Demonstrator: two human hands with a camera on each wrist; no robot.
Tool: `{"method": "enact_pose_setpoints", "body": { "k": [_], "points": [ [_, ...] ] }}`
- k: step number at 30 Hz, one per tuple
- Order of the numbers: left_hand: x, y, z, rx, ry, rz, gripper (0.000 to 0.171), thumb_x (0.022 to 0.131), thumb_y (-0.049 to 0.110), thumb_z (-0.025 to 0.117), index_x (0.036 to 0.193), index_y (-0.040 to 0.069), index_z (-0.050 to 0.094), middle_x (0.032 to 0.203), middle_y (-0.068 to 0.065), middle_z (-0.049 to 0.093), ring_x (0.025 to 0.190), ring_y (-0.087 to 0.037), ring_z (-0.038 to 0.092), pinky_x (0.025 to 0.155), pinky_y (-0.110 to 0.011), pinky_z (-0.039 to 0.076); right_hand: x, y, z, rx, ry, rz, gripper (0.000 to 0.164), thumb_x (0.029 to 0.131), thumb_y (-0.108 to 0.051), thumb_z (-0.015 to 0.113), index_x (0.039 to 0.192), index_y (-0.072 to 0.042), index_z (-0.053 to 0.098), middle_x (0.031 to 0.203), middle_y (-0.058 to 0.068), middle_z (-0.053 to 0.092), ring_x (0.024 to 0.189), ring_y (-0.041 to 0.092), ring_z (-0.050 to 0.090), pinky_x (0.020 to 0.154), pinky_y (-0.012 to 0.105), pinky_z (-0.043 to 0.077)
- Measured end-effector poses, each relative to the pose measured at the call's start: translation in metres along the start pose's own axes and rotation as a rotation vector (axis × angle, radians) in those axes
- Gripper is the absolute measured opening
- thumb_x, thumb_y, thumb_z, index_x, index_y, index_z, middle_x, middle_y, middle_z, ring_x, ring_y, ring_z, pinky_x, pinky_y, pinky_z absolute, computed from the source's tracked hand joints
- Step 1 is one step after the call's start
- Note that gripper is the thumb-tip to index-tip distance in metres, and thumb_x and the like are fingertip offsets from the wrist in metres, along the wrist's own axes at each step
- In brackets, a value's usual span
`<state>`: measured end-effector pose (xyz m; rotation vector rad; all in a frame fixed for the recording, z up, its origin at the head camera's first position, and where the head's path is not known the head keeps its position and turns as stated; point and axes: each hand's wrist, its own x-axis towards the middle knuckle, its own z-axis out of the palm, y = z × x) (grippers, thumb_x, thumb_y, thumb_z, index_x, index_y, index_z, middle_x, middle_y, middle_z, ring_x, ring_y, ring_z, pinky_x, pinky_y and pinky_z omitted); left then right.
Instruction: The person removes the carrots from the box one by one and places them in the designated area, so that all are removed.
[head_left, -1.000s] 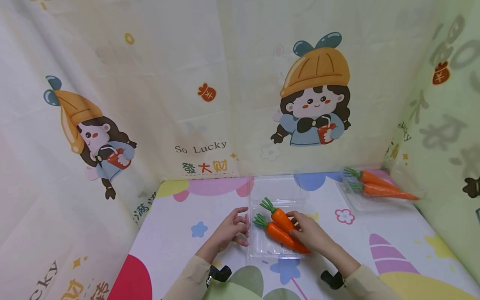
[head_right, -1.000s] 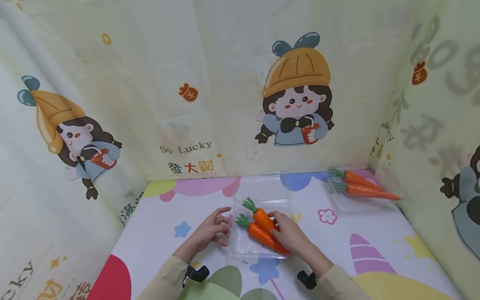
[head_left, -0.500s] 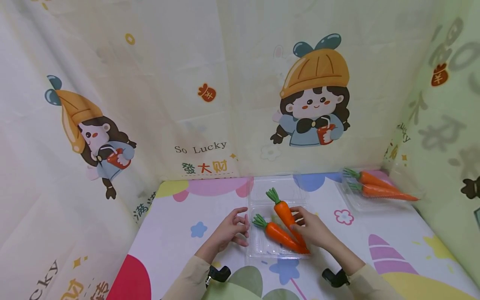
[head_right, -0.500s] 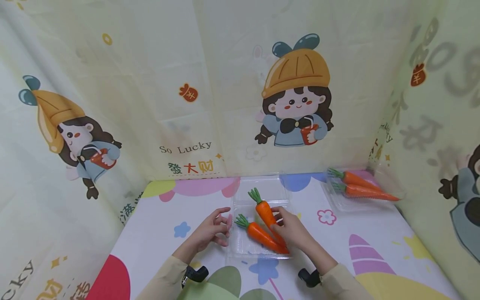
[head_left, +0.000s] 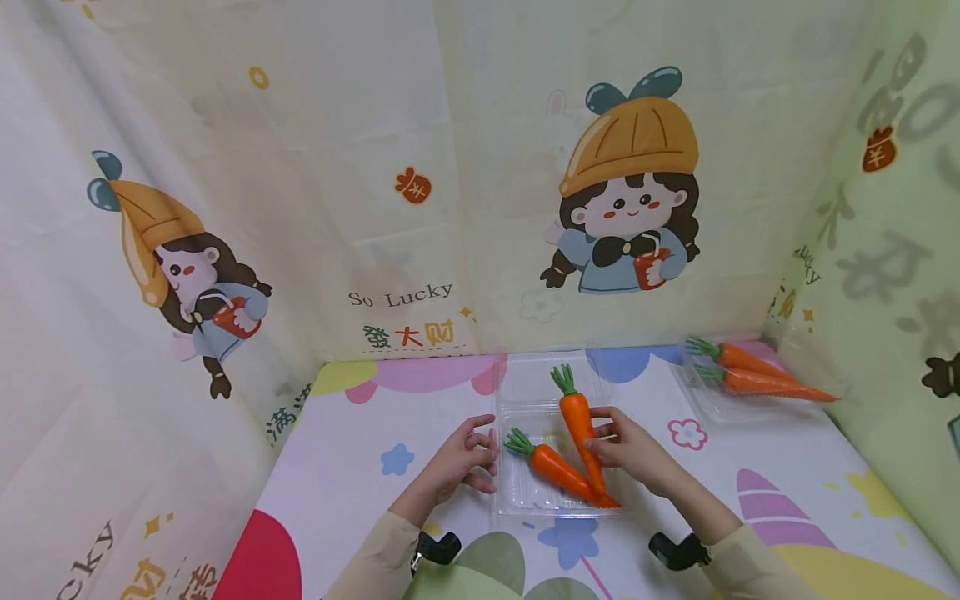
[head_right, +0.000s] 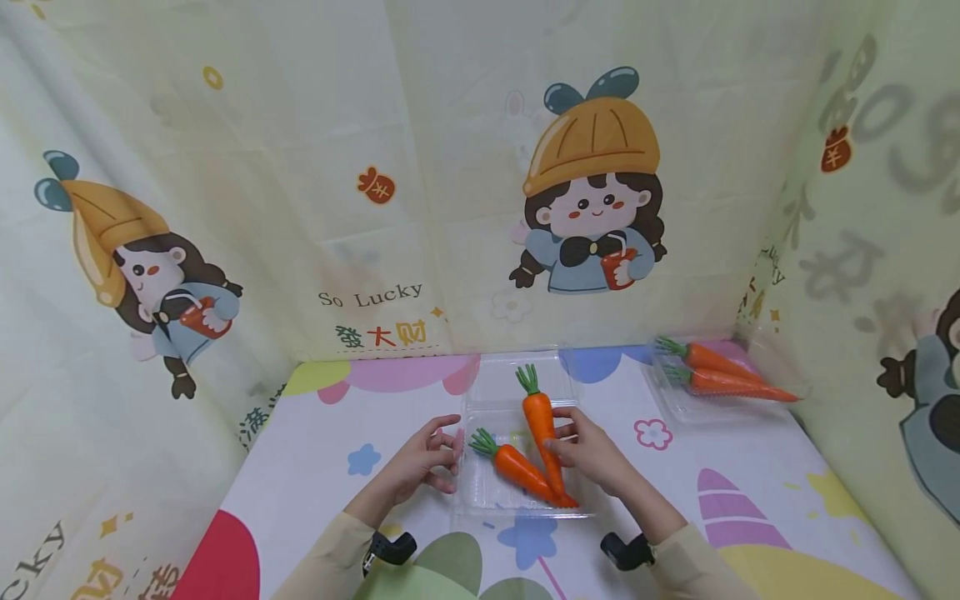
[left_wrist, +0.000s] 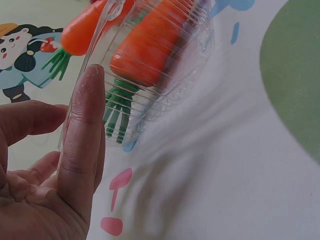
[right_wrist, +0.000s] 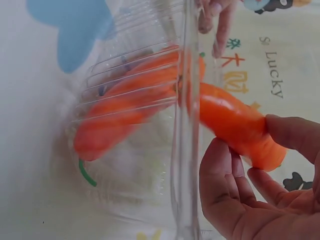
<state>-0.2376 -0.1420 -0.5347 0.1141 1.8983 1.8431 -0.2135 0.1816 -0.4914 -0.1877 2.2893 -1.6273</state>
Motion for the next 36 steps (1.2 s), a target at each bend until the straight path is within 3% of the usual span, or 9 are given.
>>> {"method": "enact_pose_setpoints", "body": {
  "k": [11, 36],
  "points": [
    [0.000, 0.000, 0.000, -0.002, -0.006, -0.004, 0.070, 0.096, 0.004, 0.067, 0.157, 0.015, 0.036, 0.111, -0.011, 0.060, 0.076, -0.019, 0.067, 0.061, -0.035, 0.062, -0.002, 0.003, -0.013, 0.138, -0.024, 0.071, 0.070, 0.098, -0.018, 0.068, 0.154, 0.000, 0.029, 0.130, 0.025, 0.055, 0.102, 0.024, 0.065, 0.090, 0.046, 0.061],
    [0.002, -0.001, 0.000, 0.011, 0.005, 0.001, 0.069, 0.096, 0.003, 0.066, 0.157, 0.014, 0.035, 0.110, -0.012, 0.061, 0.074, -0.019, 0.066, 0.060, -0.036, 0.062, -0.016, 0.017, -0.043, 0.146, 0.034, 0.095, 0.074, 0.100, -0.023, 0.065, 0.156, 0.002, 0.024, 0.133, 0.027, 0.057, 0.102, 0.022, 0.068, 0.087, 0.042, 0.062]
  ]
}}
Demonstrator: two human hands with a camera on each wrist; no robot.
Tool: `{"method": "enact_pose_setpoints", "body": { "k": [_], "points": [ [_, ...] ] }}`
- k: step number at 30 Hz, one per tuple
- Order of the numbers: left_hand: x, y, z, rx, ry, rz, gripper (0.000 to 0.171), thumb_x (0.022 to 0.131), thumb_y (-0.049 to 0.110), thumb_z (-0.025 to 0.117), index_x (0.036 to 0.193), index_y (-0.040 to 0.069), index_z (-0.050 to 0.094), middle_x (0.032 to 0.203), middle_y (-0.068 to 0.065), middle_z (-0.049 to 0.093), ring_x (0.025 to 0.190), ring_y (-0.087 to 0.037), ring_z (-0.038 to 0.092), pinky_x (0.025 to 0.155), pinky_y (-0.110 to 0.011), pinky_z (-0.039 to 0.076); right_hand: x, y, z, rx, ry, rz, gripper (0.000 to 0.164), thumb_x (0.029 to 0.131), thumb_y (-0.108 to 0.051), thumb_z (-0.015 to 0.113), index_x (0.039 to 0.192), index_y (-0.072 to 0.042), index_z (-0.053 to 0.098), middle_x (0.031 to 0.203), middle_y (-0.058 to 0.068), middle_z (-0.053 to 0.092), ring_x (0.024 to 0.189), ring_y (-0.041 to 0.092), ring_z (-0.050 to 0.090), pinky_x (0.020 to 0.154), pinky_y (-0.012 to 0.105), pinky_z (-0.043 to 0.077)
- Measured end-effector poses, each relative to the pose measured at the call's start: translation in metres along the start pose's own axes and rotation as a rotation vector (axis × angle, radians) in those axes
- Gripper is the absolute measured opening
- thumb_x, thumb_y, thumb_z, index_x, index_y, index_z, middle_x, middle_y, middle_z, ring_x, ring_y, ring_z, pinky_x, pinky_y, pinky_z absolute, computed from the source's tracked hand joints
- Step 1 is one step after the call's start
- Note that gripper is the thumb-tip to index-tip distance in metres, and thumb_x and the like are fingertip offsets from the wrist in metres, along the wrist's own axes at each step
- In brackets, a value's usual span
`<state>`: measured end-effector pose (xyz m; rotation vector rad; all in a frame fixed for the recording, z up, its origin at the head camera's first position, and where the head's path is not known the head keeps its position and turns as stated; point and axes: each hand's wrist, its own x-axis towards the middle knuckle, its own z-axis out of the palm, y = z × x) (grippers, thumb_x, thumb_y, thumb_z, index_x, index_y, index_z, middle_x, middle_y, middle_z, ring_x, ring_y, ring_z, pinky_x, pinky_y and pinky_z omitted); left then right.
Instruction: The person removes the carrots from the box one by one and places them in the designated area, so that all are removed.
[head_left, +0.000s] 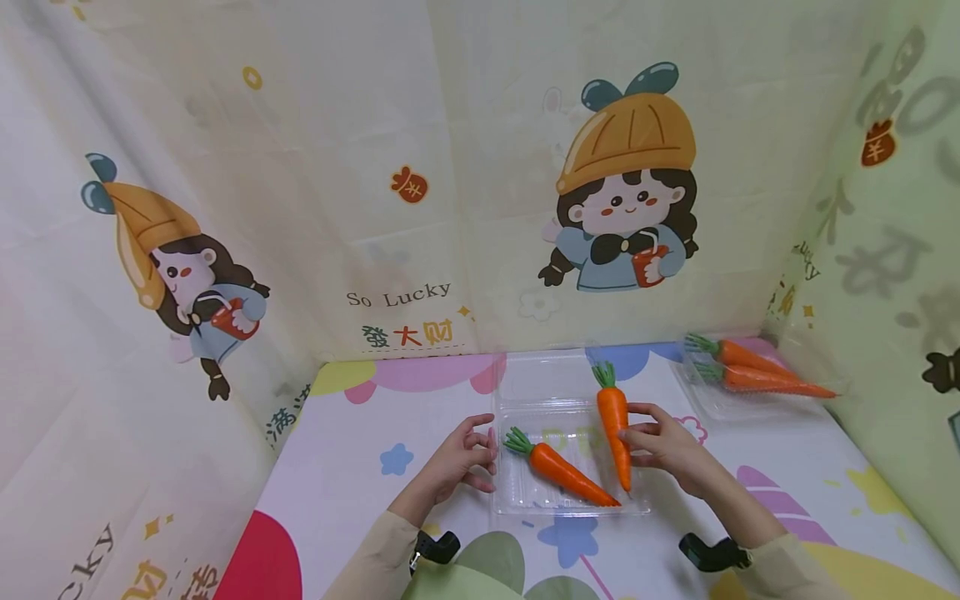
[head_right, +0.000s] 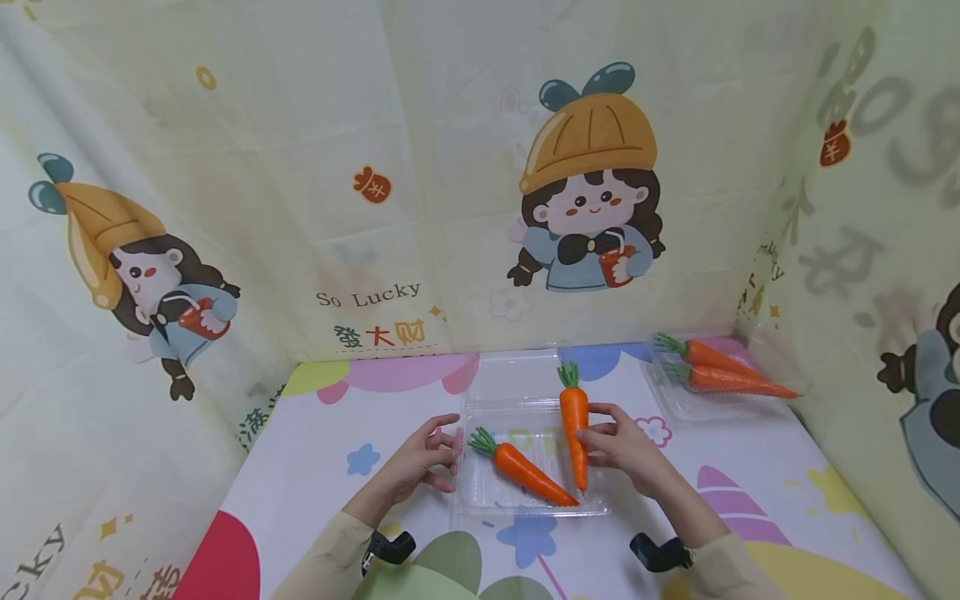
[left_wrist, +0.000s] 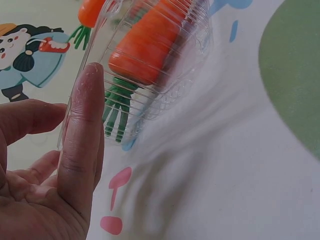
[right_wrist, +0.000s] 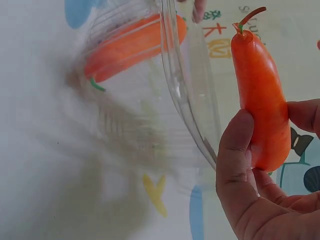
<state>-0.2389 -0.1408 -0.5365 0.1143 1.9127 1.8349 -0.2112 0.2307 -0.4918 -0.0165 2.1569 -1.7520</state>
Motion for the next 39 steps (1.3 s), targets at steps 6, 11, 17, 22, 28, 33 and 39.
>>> {"method": "enact_pose_setpoints", "body": {
  "k": [6, 11, 17, 22, 28, 33, 39],
  "points": [
    [-0.001, 0.002, 0.000, -0.004, -0.010, 0.007, 0.070, 0.096, 0.001, 0.065, 0.158, 0.012, 0.034, 0.113, -0.015, 0.060, 0.074, -0.018, 0.066, 0.060, -0.037, 0.062, -0.004, 0.003, -0.009, -0.008, 0.013, 0.013, 0.073, 0.102, -0.022, 0.063, 0.157, 0.004, 0.021, 0.131, 0.026, 0.057, 0.100, 0.020, 0.068, 0.087, 0.039, 0.062],
    [-0.002, 0.003, 0.001, -0.006, -0.004, 0.001, 0.070, 0.096, 0.000, 0.064, 0.158, 0.011, 0.033, 0.115, -0.019, 0.060, 0.075, -0.018, 0.065, 0.059, -0.036, 0.062, -0.006, 0.008, -0.017, -0.009, 0.021, 0.026, 0.074, 0.103, -0.022, 0.062, 0.157, 0.006, 0.020, 0.129, 0.025, 0.059, 0.098, 0.019, 0.069, 0.086, 0.038, 0.063],
    [-0.002, 0.003, 0.000, -0.005, 0.004, -0.009, 0.068, 0.097, 0.001, 0.064, 0.157, 0.014, 0.035, 0.113, -0.016, 0.060, 0.075, -0.019, 0.066, 0.060, -0.036, 0.062, -0.009, 0.014, -0.026, -0.037, 0.024, 0.051, 0.073, 0.103, -0.023, 0.061, 0.156, 0.006, 0.020, 0.128, 0.023, 0.059, 0.097, 0.019, 0.068, 0.086, 0.038, 0.062],
    [-0.001, 0.004, 0.000, 0.003, 0.004, -0.008, 0.068, 0.097, 0.002, 0.064, 0.157, 0.014, 0.036, 0.113, -0.015, 0.061, 0.076, -0.020, 0.066, 0.060, -0.037, 0.062, -0.013, 0.017, -0.031, -0.054, 0.045, 0.094, 0.076, 0.102, -0.026, 0.063, 0.156, 0.005, 0.019, 0.130, 0.025, 0.055, 0.097, 0.018, 0.067, 0.087, 0.037, 0.062],
    [-0.001, 0.004, 0.001, 0.011, -0.008, -0.007, 0.069, 0.097, 0.002, 0.064, 0.158, 0.013, 0.033, 0.113, -0.015, 0.060, 0.076, -0.019, 0.066, 0.060, -0.036, 0.062, -0.017, 0.023, -0.037, -0.079, 0.064, 0.126, 0.076, 0.101, -0.026, 0.065, 0.155, 0.005, 0.022, 0.131, 0.028, 0.055, 0.096, 0.020, 0.068, 0.086, 0.036, 0.062],
    [-0.001, 0.004, 0.001, 0.009, 0.001, -0.013, 0.069, 0.097, 0.003, 0.065, 0.157, 0.014, 0.035, 0.115, -0.016, 0.061, 0.076, -0.020, 0.066, 0.060, -0.036, 0.062, -0.019, 0.028, -0.041, -0.084, 0.067, 0.140, 0.077, 0.100, -0.027, 0.067, 0.154, 0.006, 0.023, 0.128, 0.027, 0.055, 0.094, 0.021, 0.067, 0.084, 0.037, 0.063],
    [-0.001, 0.003, 0.000, 0.011, 0.006, -0.012, 0.068, 0.097, 0.003, 0.065, 0.157, 0.014, 0.035, 0.116, -0.018, 0.060, 0.075, -0.019, 0.066, 0.060, -0.035, 0.062, -0.022, 0.035, -0.045, -0.100, 0.060, 0.155, 0.076, 0.101, -0.027, 0.066, 0.153, 0.007, 0.023, 0.133, 0.034, 0.052, 0.095, 0.021, 0.068, 0.084, 0.039, 0.063]
  ]
}}
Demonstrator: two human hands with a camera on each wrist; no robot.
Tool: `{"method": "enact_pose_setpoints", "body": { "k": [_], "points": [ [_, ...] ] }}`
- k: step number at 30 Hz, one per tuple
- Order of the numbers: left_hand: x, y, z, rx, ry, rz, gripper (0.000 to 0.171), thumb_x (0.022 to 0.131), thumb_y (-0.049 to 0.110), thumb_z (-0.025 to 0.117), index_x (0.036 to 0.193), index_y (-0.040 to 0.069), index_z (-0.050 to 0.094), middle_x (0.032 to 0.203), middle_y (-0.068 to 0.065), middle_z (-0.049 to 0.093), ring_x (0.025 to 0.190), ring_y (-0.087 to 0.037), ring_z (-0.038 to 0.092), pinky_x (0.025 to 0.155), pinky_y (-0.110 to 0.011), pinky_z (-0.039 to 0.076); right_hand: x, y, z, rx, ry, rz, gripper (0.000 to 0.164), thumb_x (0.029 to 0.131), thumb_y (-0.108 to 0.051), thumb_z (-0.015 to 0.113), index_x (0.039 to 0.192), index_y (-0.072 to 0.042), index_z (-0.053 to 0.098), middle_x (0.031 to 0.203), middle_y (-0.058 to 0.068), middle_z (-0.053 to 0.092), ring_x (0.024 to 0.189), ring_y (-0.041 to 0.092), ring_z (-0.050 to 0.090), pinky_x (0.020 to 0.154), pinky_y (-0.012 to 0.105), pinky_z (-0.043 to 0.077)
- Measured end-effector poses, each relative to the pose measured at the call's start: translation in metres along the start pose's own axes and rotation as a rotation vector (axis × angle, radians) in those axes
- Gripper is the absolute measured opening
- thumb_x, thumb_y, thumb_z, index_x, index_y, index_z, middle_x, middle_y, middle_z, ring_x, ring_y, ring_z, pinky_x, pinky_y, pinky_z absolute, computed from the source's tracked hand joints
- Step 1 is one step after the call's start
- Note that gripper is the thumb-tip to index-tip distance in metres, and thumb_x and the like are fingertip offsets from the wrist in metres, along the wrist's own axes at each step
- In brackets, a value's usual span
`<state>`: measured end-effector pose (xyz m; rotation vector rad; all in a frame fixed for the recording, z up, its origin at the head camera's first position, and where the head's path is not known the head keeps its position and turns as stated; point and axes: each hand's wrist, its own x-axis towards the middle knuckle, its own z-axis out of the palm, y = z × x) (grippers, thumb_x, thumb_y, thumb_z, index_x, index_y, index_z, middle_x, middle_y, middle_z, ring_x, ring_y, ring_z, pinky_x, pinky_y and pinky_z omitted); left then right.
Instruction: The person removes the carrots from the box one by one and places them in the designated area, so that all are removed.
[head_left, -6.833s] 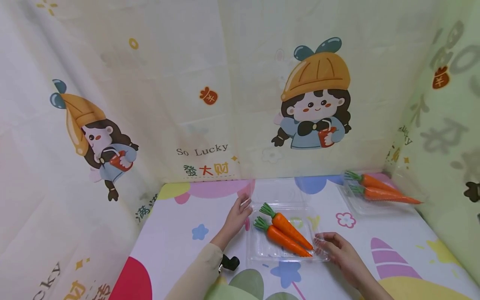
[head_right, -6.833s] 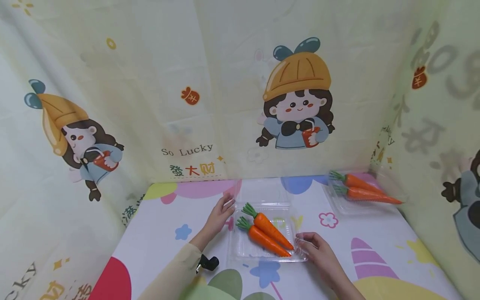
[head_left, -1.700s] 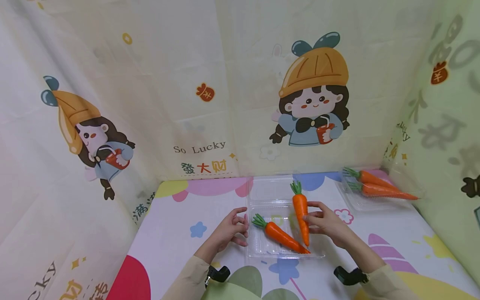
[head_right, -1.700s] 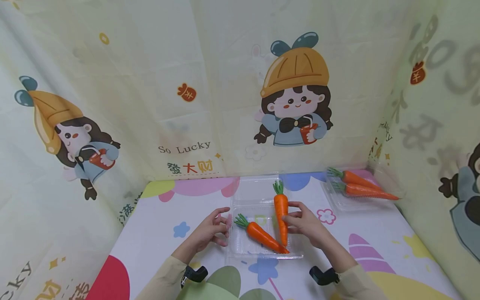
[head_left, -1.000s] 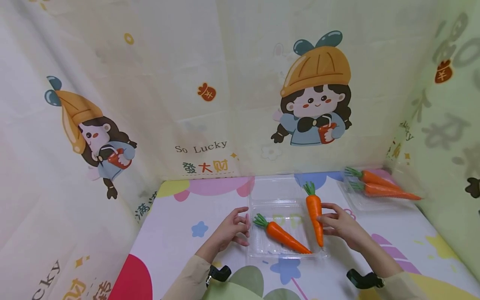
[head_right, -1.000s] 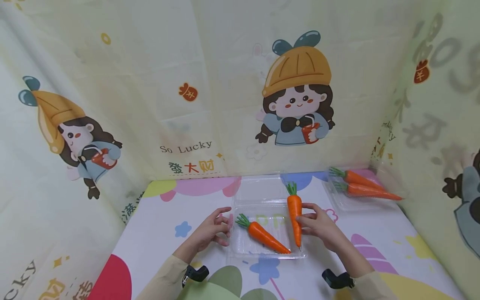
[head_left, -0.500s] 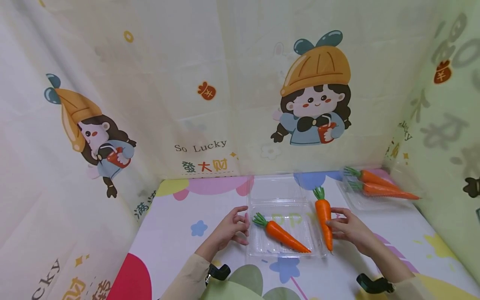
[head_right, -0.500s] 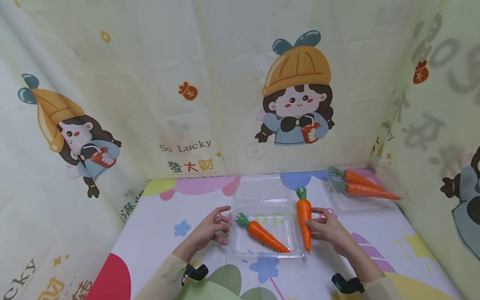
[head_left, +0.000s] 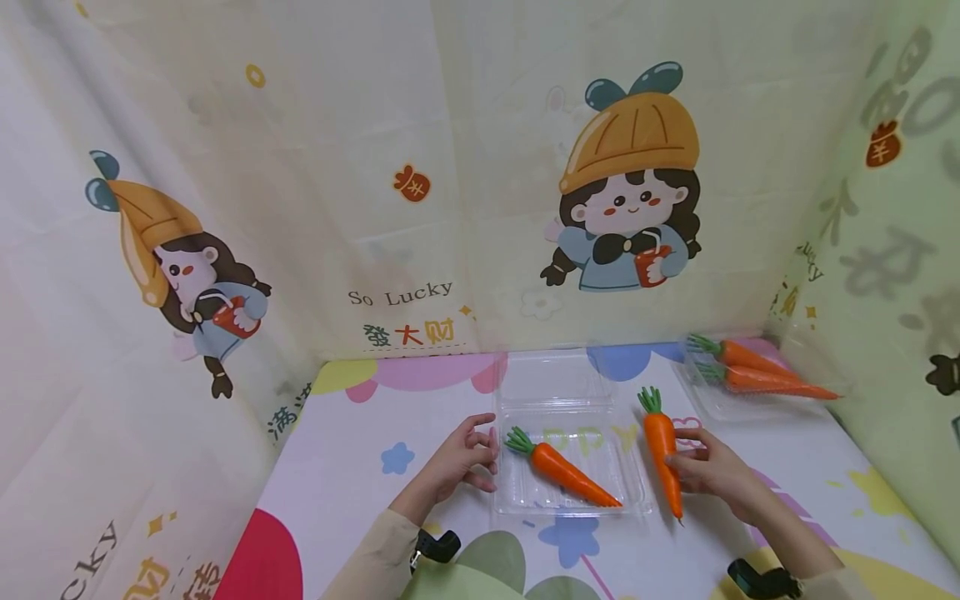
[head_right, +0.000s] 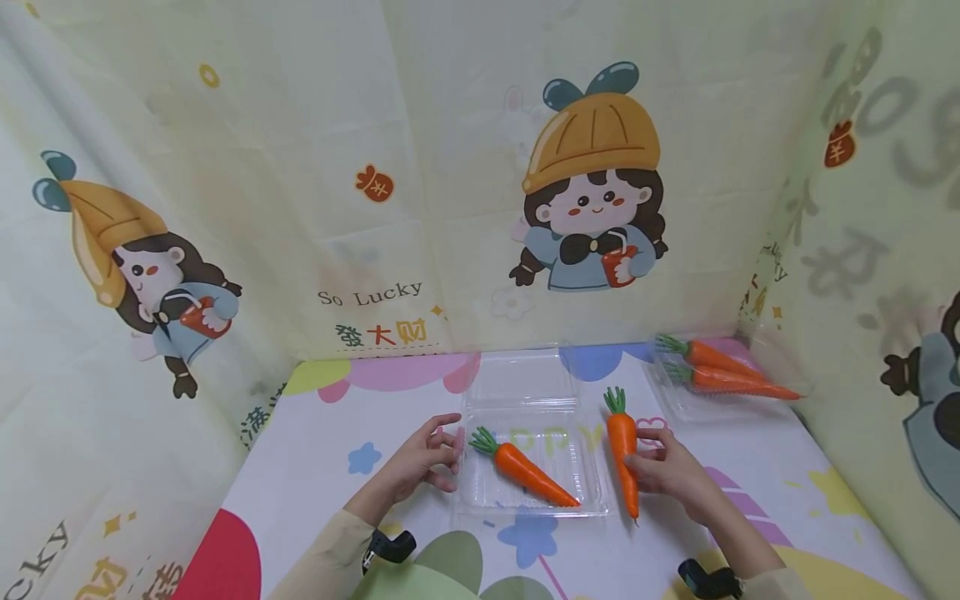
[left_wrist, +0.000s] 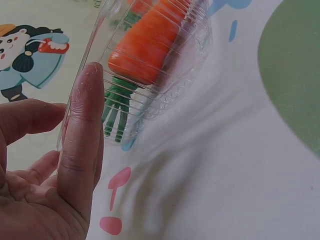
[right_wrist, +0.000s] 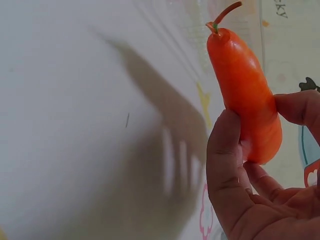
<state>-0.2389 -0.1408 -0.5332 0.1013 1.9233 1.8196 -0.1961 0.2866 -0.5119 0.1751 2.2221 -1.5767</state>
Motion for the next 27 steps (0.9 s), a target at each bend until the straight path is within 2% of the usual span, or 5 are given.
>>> {"method": "enact_pose_setpoints", "body": {
  "k": [4, 14, 27],
  "points": [
    [0.000, 0.000, 0.001, 0.000, 0.000, 0.000, 0.068, 0.098, 0.003, 0.065, 0.157, 0.014, 0.035, 0.116, -0.018, 0.060, 0.075, -0.019, 0.066, 0.060, -0.035, 0.062, -0.002, 0.004, -0.002, -0.020, -0.008, 0.016, 0.077, 0.101, -0.029, 0.066, 0.153, 0.008, 0.023, 0.130, 0.034, 0.052, 0.092, 0.021, 0.066, 0.083, 0.036, 0.063],
    [0.001, -0.002, 0.001, -0.010, -0.002, 0.001, 0.069, 0.097, 0.003, 0.065, 0.158, 0.014, 0.034, 0.113, -0.014, 0.060, 0.075, -0.019, 0.066, 0.060, -0.036, 0.062, -0.003, 0.016, -0.003, -0.050, 0.000, 0.056, 0.077, 0.099, -0.030, 0.069, 0.151, 0.008, 0.026, 0.121, 0.023, 0.060, 0.089, 0.020, 0.065, 0.082, 0.035, 0.063],
    [0.002, -0.002, 0.000, 0.003, -0.004, 0.005, 0.070, 0.096, 0.003, 0.066, 0.158, 0.014, 0.034, 0.113, -0.013, 0.061, 0.077, -0.019, 0.066, 0.061, -0.036, 0.062, -0.008, 0.018, 0.003, -0.094, 0.028, 0.096, 0.075, 0.097, -0.030, 0.071, 0.149, 0.007, 0.031, 0.113, 0.015, 0.065, 0.086, 0.020, 0.063, 0.080, 0.035, 0.061]
  ]
}}
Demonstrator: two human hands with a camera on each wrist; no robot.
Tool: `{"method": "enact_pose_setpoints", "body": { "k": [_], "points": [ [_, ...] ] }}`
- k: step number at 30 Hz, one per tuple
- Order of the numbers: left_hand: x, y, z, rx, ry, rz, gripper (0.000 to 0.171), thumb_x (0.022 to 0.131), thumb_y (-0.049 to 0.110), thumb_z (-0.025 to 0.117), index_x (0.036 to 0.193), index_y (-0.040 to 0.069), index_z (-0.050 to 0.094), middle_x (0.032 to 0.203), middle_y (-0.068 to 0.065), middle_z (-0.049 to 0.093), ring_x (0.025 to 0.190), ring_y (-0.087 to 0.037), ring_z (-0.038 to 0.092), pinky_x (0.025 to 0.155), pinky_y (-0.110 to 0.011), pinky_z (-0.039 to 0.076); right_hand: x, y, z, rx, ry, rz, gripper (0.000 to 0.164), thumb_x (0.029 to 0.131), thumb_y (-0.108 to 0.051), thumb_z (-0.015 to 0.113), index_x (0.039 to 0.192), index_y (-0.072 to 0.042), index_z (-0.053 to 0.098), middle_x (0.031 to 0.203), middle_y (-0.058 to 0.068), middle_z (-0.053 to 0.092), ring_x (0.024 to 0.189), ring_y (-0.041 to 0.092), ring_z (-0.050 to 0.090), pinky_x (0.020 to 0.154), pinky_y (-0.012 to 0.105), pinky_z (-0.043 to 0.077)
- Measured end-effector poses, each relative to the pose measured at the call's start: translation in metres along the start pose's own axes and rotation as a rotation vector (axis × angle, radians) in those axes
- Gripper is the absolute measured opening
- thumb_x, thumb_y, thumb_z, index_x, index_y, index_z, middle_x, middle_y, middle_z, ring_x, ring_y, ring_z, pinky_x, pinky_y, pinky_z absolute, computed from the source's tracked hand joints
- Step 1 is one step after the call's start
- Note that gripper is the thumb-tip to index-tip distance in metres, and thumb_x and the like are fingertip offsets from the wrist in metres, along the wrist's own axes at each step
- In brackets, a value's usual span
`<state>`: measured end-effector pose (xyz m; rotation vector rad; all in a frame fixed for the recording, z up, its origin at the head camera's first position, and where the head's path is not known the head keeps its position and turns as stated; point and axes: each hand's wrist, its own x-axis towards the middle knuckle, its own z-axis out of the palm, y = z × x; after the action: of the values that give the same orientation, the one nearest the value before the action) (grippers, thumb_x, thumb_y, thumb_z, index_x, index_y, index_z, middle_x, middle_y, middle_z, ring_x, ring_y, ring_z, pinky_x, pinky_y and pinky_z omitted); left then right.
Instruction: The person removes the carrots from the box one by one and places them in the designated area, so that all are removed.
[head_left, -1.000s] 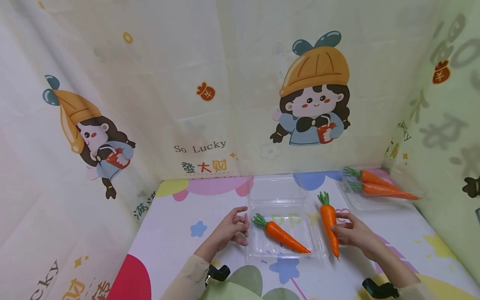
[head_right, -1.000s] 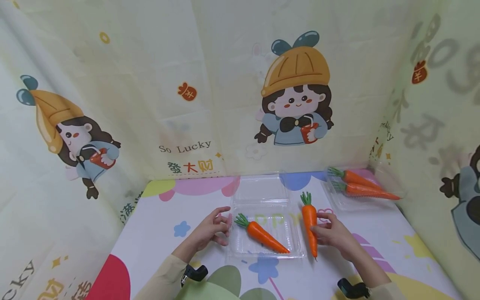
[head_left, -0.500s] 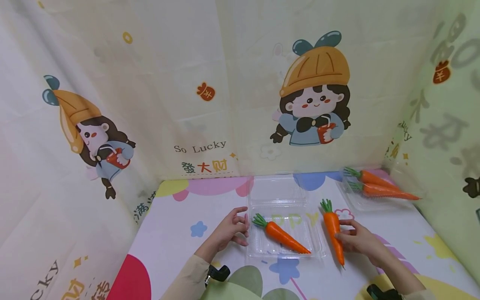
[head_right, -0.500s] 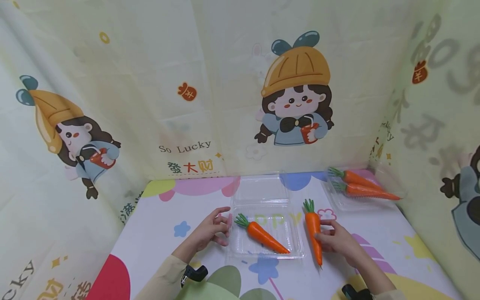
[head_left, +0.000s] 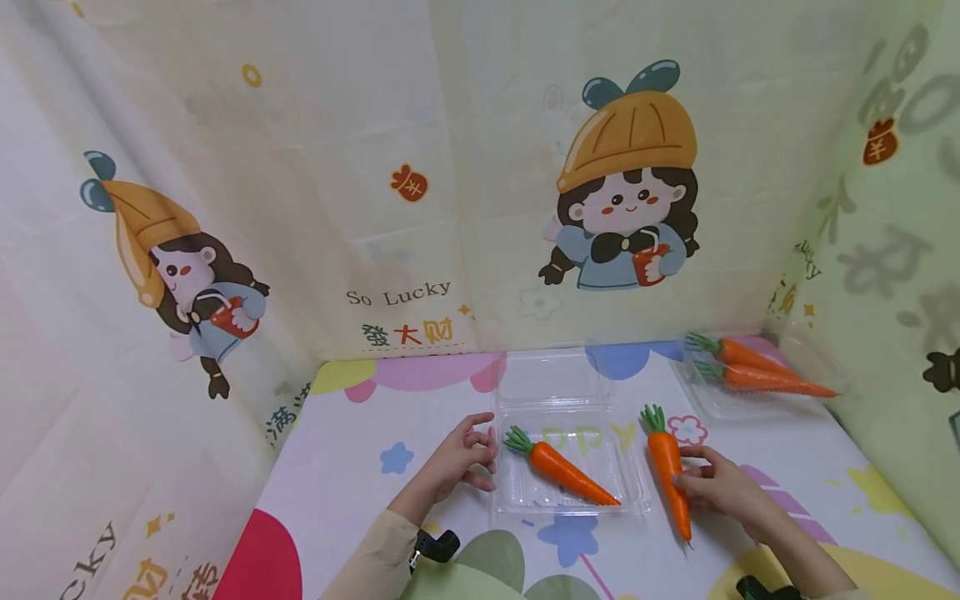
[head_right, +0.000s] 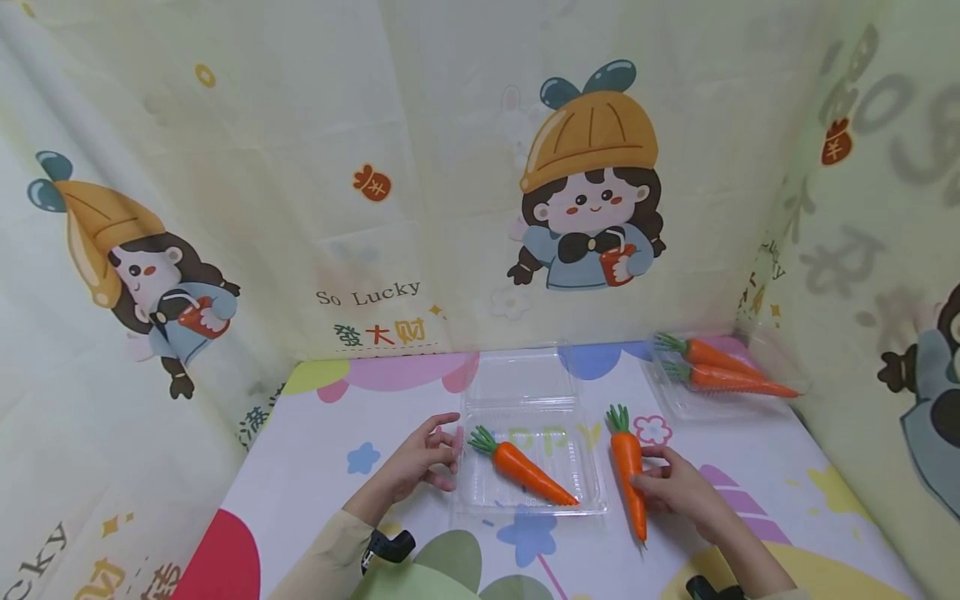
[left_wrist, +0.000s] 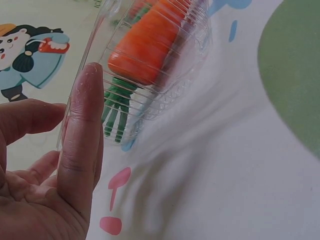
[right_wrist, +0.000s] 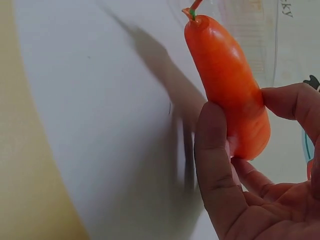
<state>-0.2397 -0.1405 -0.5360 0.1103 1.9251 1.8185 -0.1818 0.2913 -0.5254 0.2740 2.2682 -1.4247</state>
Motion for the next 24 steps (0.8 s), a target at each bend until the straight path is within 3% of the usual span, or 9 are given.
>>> {"method": "enact_pose_setpoints", "body": {
  "k": [18, 24],
  "points": [
    [0.0008, 0.0006, -0.0007, -0.003, -0.003, -0.012, 0.071, 0.096, 0.003, 0.065, 0.158, 0.015, 0.034, 0.114, -0.014, 0.061, 0.077, -0.019, 0.067, 0.061, -0.035, 0.062, 0.0011, 0.0033, -0.0013, -0.049, -0.015, -0.004, 0.079, 0.097, -0.035, 0.072, 0.149, 0.008, 0.031, 0.111, 0.013, 0.065, 0.086, 0.019, 0.063, 0.079, 0.034, 0.061],
    [-0.0001, 0.0009, -0.0002, -0.007, 0.001, -0.008, 0.071, 0.096, 0.003, 0.066, 0.158, 0.014, 0.034, 0.115, -0.016, 0.060, 0.078, -0.019, 0.067, 0.061, -0.034, 0.062, 0.0010, 0.0060, -0.0044, -0.001, -0.027, -0.021, 0.080, 0.097, -0.032, 0.072, 0.152, 0.007, 0.028, 0.113, 0.013, 0.065, 0.092, 0.021, 0.068, 0.084, 0.037, 0.062]
  ]
}}
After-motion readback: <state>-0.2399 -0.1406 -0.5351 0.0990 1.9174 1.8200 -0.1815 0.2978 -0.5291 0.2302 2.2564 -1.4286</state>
